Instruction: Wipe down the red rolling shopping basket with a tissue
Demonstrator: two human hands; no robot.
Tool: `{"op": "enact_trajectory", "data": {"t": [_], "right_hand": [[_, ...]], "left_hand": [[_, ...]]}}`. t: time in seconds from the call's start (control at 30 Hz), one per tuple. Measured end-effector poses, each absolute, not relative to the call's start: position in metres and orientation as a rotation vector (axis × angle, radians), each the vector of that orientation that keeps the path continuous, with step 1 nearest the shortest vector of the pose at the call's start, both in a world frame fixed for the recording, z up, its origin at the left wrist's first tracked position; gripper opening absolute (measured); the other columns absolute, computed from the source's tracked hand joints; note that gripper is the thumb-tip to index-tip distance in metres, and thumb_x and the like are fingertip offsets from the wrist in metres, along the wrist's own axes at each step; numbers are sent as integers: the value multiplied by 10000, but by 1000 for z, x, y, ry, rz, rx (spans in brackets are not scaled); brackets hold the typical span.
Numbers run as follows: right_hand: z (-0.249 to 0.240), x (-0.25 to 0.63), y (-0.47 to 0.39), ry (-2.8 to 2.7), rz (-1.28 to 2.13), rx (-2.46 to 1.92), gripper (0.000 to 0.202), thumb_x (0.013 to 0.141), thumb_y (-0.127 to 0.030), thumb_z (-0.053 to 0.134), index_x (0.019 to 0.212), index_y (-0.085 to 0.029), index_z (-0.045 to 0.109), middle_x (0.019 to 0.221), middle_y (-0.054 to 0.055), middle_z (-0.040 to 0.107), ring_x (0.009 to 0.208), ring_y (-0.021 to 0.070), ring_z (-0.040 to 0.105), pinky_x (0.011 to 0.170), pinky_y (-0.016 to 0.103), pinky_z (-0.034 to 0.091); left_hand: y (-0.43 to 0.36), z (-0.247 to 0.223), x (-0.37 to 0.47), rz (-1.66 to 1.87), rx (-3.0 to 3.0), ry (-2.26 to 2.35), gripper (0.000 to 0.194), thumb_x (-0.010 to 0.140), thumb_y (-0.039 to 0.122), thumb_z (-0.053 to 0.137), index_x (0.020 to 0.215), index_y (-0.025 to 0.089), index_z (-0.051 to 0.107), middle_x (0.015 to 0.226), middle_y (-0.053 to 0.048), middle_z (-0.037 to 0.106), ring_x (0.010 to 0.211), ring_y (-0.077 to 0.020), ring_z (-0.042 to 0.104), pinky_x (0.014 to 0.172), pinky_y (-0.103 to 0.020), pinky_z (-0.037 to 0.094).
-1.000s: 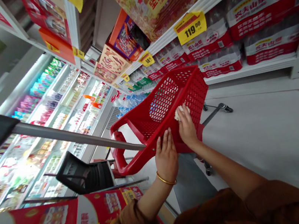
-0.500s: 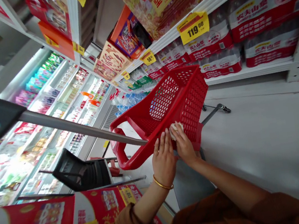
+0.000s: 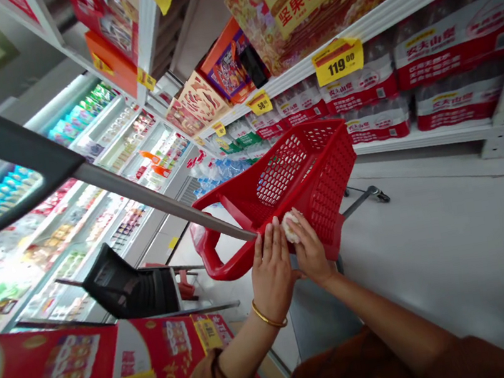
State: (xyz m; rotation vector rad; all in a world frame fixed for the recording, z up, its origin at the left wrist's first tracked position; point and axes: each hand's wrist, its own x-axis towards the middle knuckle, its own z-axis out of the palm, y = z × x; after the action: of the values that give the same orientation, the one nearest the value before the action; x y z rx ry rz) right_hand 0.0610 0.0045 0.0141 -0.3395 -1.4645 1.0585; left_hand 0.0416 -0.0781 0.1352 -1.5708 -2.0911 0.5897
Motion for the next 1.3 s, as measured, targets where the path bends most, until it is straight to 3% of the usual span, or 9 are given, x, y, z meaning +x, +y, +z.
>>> {"op": "enact_trajectory", "data": {"t": [0.4, 0.57, 0.67, 0.73, 0.83, 1.3], "right_hand": [[43, 53, 42, -1553, 841, -174, 469, 947, -157, 410, 1388, -306, 471, 1496, 60, 411, 1392, 230, 373, 1119, 507, 391], [64, 62, 76, -1790, 771, -40, 414, 896, -180, 444, 1280, -260, 575, 1352, 81, 564, 1294, 234, 486, 1146, 583, 279], [77, 67, 91, -1903, 763, 54, 340, 871, -198, 472, 1170, -226, 632, 1179, 75, 656, 1143, 210, 583, 1103, 517, 365], [83, 67, 96, -1934, 778, 89, 288, 876, -214, 475, 1104, -205, 651, 1077, 72, 678, 1023, 192, 615, 990, 418, 477], [86, 67, 98, -1954, 783, 89, 235, 897, -242, 471, 1025, -189, 662, 978, 76, 678, 915, 191, 613, 829, 341, 521], [83, 85, 85, -2011, 791, 7, 220, 921, -232, 479, 1080, -201, 627, 1007, 81, 653, 946, 211, 595, 854, 379, 495]], "left_hand": [[-73, 131, 43, 442, -1432, -2139, 863, 853, 386, 621, 1506, 41, 176, 1576, -166, 161, 1479, -277, 110, 1210, -469, 192], [-71, 128, 42, 374, -1420, -2116, 768, 876, 375, 591, 1481, 31, 266, 1558, -169, 231, 1466, -284, 182, 1204, -465, 215], [-70, 123, 40, 318, -1422, -2084, 738, 900, 411, 548, 1473, 26, 287, 1544, -174, 270, 1460, -286, 209, 1208, -460, 195], [-70, 118, 38, 275, -1421, -2055, 749, 910, 446, 520, 1473, 15, 281, 1541, -179, 274, 1462, -284, 202, 1220, -443, 148], [-70, 110, 34, 231, -1422, -2001, 773, 922, 469, 484, 1482, -6, 241, 1544, -184, 266, 1466, -276, 188, 1230, -403, 81], [-81, 107, 33, 150, -1467, -1848, 682, 914, 368, 477, 1465, 5, 305, 1543, -150, 291, 1471, -241, 177, 1234, -349, 22]]}}
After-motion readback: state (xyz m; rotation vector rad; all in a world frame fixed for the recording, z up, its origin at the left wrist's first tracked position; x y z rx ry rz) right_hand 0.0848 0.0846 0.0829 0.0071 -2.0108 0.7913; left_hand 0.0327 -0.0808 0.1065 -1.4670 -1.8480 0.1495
